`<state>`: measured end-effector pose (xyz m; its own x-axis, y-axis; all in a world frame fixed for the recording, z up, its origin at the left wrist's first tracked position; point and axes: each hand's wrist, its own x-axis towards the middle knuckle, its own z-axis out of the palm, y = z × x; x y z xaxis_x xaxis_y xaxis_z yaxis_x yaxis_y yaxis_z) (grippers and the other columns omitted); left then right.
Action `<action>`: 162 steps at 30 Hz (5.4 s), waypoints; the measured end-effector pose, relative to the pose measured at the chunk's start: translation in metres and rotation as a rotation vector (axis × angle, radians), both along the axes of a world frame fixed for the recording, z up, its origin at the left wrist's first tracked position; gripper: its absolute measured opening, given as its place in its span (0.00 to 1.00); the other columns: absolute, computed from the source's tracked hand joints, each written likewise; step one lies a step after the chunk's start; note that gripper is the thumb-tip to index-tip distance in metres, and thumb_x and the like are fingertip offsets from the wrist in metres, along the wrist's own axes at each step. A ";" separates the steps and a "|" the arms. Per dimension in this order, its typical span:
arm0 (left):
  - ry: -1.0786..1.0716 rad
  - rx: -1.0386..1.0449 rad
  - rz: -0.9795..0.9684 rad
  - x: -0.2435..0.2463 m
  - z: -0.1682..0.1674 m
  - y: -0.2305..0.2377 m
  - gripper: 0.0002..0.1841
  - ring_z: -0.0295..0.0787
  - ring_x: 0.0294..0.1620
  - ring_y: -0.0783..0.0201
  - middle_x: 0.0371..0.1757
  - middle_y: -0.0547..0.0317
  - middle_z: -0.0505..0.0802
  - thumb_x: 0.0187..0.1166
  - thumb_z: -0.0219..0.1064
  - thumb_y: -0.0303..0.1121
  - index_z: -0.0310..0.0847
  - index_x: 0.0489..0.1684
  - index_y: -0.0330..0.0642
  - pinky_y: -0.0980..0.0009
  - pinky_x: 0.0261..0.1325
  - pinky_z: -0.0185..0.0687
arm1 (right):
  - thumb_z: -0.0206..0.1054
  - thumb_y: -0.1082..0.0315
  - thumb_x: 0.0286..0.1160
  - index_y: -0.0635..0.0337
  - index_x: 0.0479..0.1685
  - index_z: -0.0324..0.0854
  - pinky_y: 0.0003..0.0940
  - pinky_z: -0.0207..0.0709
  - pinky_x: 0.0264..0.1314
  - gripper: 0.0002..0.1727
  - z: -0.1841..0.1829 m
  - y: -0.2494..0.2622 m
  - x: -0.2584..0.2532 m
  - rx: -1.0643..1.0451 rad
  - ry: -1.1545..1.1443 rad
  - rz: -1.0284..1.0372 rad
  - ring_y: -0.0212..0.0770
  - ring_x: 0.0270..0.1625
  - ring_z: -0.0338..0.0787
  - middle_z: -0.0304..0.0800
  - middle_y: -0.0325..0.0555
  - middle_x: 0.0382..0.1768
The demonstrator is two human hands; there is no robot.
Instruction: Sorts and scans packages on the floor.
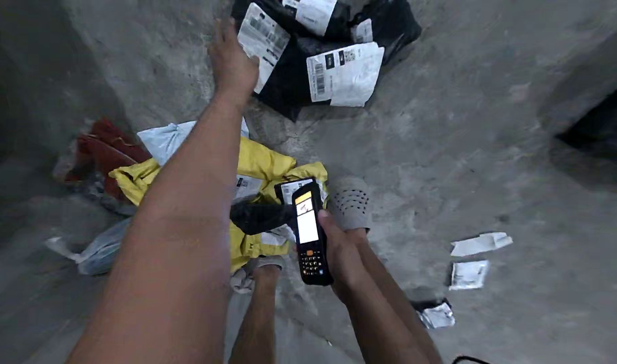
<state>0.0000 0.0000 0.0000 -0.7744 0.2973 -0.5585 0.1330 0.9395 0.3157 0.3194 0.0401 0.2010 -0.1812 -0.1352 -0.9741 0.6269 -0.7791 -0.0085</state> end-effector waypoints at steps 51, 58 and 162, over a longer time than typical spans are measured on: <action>-0.223 0.377 0.600 0.119 0.074 -0.093 0.16 0.84 0.32 0.67 0.36 0.59 0.87 0.60 0.66 0.21 0.79 0.48 0.38 0.65 0.35 0.84 | 0.54 0.40 0.84 0.48 0.84 0.65 0.49 0.88 0.62 0.34 0.008 -0.018 0.042 -0.069 0.407 -0.151 0.51 0.59 0.92 0.89 0.57 0.60; -0.199 0.440 0.582 0.109 0.076 -0.092 0.15 0.88 0.35 0.67 0.37 0.58 0.89 0.62 0.65 0.21 0.79 0.49 0.37 0.66 0.39 0.87 | 0.32 0.42 0.93 0.60 0.77 0.70 0.49 0.89 0.59 0.36 0.005 -0.022 0.045 -0.298 0.396 -0.404 0.55 0.59 0.92 0.87 0.65 0.61; -1.783 0.679 0.848 0.061 -0.003 0.069 0.44 0.66 0.10 0.77 0.16 0.66 0.75 0.77 0.28 0.76 0.75 0.21 0.46 0.84 0.11 0.62 | 0.41 0.35 0.86 0.57 0.74 0.70 0.52 0.88 0.57 0.37 -0.007 0.037 0.028 -0.283 0.507 -0.808 0.61 0.55 0.91 0.83 0.69 0.64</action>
